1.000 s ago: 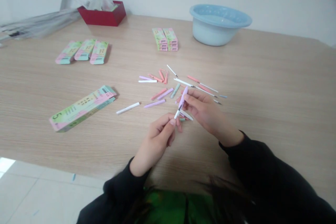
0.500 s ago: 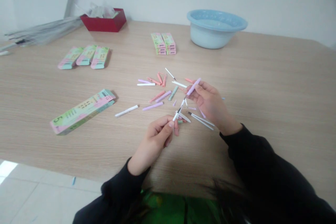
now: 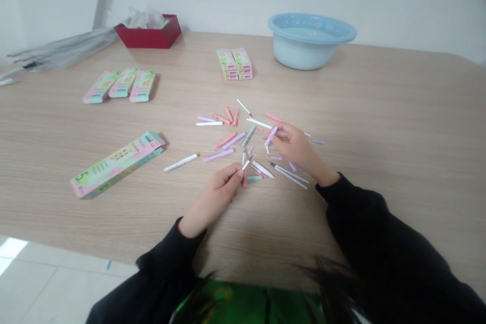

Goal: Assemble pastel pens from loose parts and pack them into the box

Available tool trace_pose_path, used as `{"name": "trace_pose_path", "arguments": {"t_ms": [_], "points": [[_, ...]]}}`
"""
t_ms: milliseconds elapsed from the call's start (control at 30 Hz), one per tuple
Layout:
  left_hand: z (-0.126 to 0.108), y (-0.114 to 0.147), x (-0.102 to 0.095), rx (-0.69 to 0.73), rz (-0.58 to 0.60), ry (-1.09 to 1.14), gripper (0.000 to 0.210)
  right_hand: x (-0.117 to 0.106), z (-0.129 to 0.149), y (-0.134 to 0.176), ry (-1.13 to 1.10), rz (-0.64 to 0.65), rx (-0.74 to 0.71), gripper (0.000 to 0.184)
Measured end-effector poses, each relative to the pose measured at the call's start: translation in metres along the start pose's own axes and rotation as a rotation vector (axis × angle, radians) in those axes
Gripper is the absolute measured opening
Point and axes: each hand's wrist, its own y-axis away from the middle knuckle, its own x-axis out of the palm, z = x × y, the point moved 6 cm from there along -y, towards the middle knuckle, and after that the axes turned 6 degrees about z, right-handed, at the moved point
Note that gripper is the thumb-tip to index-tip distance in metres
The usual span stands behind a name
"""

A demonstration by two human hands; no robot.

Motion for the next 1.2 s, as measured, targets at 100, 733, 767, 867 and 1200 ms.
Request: {"name": "trace_pose_path", "arguments": {"t_ms": [100,733,767,867,1200], "points": [[0.000,-0.003,0.000,0.047,-0.018,-0.065,0.034,0.002,-0.001,0.000,0.015,0.005,0.006,0.001],[0.003,-0.005,-0.022,0.159,-0.299,-0.350,0.024,0.005,0.036,0.010,-0.175,0.092,-0.071,0.004],[0.003,-0.004,-0.023,0.162,-0.309,-0.353,0.023,0.006,0.038,0.011,-0.212,0.103,-0.067,0.005],[0.001,-0.003,-0.025,0.171,-0.334,-0.360,0.022,0.009,0.040,0.011,-0.279,0.114,-0.048,0.008],[-0.006,-0.004,-0.014,0.229,-0.153,-0.283,0.028,0.015,0.043,0.014,-0.352,0.143,-0.034,0.018]]}}
